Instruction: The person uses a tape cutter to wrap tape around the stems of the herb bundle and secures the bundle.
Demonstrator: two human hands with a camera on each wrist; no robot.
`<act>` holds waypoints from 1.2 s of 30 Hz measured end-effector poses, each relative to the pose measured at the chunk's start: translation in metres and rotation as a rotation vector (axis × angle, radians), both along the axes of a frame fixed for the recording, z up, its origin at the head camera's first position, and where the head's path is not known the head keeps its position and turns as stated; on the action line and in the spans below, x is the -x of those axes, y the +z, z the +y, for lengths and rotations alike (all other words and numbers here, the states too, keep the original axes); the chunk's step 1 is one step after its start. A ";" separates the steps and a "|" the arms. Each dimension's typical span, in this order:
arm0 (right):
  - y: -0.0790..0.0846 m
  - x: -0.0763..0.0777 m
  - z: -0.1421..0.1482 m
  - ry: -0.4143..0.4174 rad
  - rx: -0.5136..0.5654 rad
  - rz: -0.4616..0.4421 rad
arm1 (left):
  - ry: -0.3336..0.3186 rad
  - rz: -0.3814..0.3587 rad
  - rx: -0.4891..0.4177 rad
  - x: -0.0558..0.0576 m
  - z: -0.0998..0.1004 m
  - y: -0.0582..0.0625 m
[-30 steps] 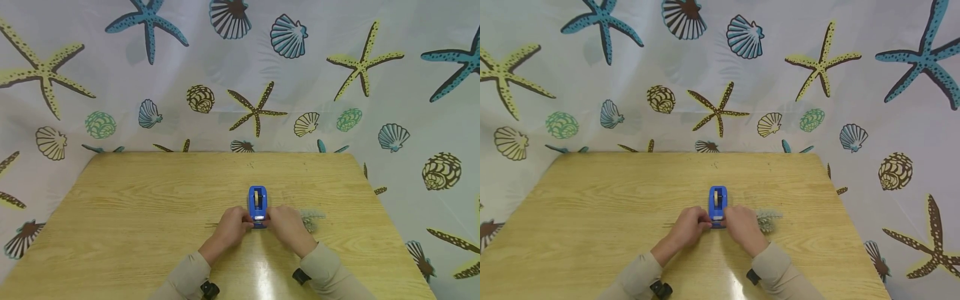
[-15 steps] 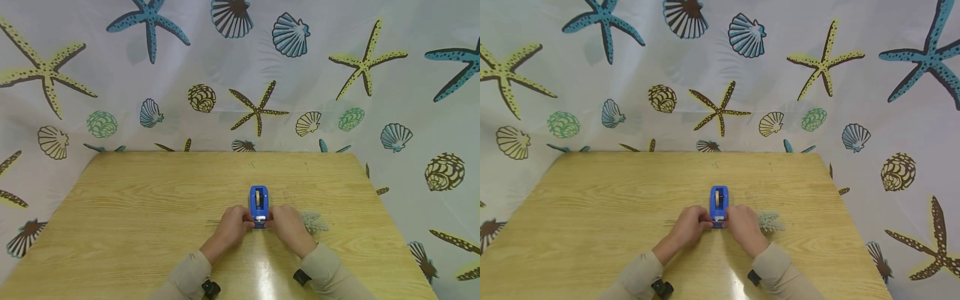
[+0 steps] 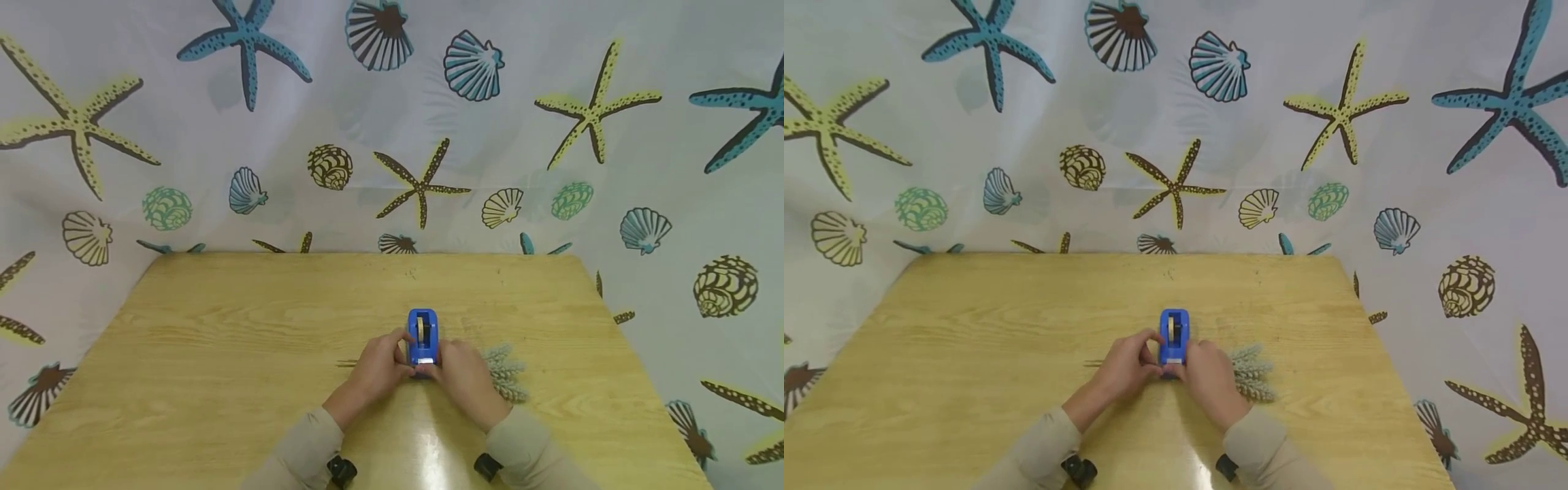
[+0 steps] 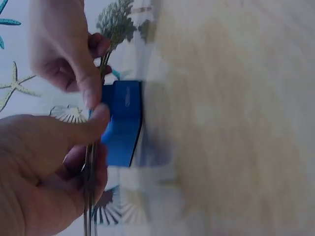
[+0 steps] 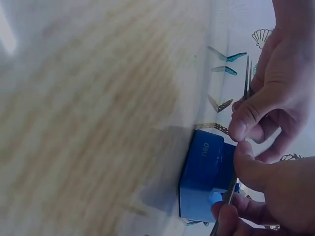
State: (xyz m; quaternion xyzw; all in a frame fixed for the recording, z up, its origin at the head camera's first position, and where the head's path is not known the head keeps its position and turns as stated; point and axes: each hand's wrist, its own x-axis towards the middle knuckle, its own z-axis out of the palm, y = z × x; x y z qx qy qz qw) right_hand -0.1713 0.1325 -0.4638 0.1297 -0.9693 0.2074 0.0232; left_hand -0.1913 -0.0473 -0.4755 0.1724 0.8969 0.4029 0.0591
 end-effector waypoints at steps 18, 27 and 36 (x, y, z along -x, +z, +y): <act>0.000 0.000 -0.003 -0.056 -0.047 -0.008 | -0.344 -0.117 0.087 0.071 -0.018 -0.008; 0.001 0.002 -0.007 -0.037 -0.038 -0.063 | -0.344 -0.279 -0.052 0.077 -0.023 -0.011; -0.012 0.005 0.003 0.034 -0.019 -0.153 | -0.347 -0.290 0.000 0.080 -0.019 -0.014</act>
